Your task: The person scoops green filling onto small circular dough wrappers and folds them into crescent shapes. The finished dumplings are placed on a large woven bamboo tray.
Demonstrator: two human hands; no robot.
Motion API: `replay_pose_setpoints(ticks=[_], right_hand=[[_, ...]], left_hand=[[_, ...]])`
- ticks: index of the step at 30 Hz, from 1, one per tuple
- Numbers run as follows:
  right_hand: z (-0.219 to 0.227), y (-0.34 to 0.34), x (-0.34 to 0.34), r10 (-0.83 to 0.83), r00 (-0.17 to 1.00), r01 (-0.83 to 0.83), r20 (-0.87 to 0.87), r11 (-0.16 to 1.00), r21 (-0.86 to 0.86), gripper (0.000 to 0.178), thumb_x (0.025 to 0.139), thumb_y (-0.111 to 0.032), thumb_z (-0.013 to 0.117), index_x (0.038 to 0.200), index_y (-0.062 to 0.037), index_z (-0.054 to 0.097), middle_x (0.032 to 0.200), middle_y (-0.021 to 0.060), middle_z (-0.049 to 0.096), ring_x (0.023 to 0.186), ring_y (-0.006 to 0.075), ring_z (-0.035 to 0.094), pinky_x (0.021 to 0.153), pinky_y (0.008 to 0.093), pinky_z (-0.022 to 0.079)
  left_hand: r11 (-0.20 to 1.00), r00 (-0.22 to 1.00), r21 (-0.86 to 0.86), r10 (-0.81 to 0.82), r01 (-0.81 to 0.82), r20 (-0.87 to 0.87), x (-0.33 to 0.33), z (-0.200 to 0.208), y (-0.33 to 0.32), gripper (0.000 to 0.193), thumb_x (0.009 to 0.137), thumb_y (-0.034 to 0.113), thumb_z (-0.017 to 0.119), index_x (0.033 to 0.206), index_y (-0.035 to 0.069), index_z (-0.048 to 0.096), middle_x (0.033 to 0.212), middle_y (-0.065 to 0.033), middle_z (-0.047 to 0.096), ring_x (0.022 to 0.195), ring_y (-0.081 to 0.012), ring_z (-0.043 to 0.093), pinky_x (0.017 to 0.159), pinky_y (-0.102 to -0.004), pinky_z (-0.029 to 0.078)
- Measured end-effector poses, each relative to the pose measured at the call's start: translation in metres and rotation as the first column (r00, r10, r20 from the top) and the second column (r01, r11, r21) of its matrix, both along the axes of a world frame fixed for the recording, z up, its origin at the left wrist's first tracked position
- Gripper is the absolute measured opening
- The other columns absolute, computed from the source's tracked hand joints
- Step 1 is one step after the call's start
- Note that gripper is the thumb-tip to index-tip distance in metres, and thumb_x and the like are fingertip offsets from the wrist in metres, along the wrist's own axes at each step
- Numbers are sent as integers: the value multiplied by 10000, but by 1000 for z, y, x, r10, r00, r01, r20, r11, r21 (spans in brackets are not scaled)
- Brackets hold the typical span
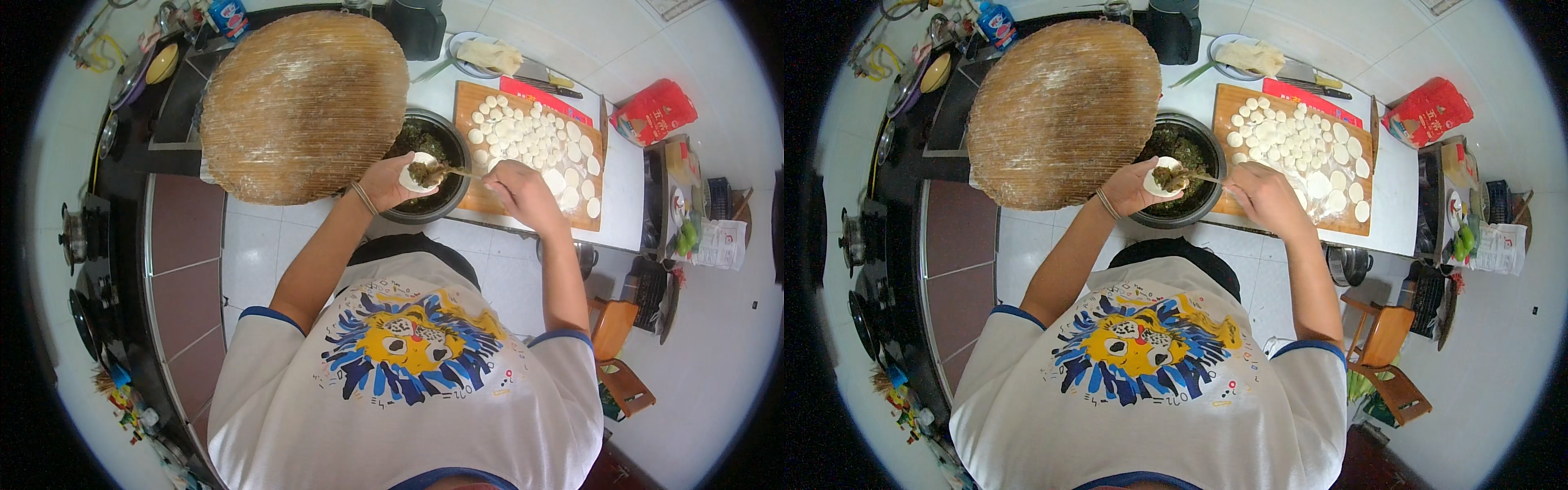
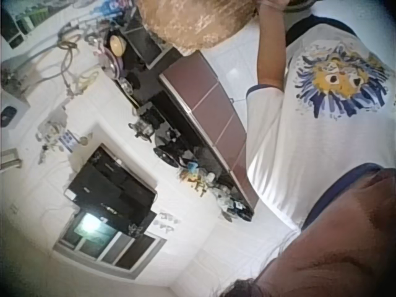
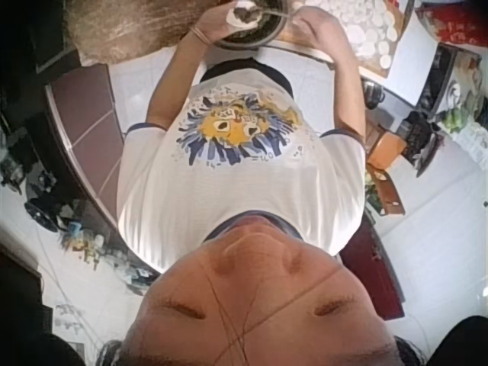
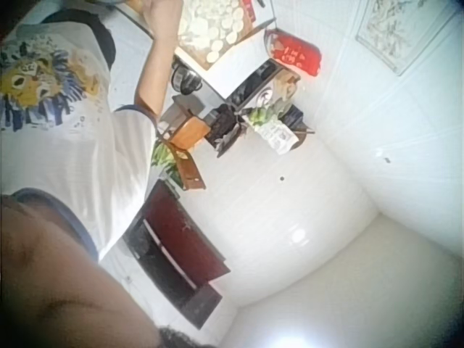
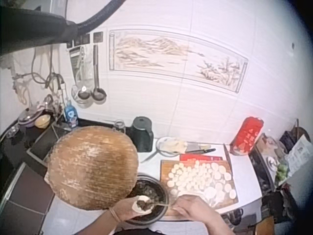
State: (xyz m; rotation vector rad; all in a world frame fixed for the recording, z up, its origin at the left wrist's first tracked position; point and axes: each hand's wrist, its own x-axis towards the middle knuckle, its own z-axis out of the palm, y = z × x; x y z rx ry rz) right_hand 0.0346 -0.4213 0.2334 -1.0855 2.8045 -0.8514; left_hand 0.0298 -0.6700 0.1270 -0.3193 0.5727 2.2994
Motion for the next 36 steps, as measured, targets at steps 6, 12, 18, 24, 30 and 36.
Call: replay_pose_setpoints(ticks=[6,12,18,24,30,36], right_hand=[[6,-5,1,-14,1000,13,-22,998,-63,111,813,-117,585,781,-27,528,720,136,540,697,324,551,623,392,454],[10,0,4,-15,1000,16,21,999,-38,102,807,-89,591,774,-15,529,710,124,530,680,302,540,618,369,443],[2,-10,3,3,999,-1,-40,999,35,108,808,-117,581,791,-28,523,730,142,555,708,327,558,638,394,468],[5,-6,2,-5,1000,5,-24,1000,12,102,808,-122,580,801,-33,531,741,141,567,712,323,563,625,395,464],[4,-12,5,-98,995,97,-12,993,-71,76,797,-80,583,769,-21,543,702,143,574,670,316,571,606,379,465],[2,-23,9,-233,927,284,294,947,-147,54,771,-40,595,772,-4,554,662,154,598,577,313,580,550,349,466]], left_hand=[[998,1000,-60,26,-26,10,0,-1,3,403,986,251,286,1225,-60,382,1217,-217,475,1115,-314,506,966,-450,440],[998,999,-43,38,-39,-11,0,-5,0,394,988,237,274,1216,-64,386,1216,-218,476,1117,-312,502,964,-458,439],[997,999,-62,42,-42,11,0,-5,3,401,989,243,272,1216,-70,377,1221,-224,468,1116,-320,505,959,-462,443],[999,999,-36,35,-35,-10,0,-7,1,402,988,247,279,1219,-68,371,1224,-227,465,1118,-322,505,960,-465,445],[995,997,-60,81,-81,-1,2,-3,2,390,987,246,289,1206,-64,381,1206,-214,478,1103,-311,518,956,-466,451],[913,889,-384,-59,-136,-455,-3,-49,-2,396,992,273,254,1221,-26,376,1230,-187,466,1142,-316,479,983,-499,404]])
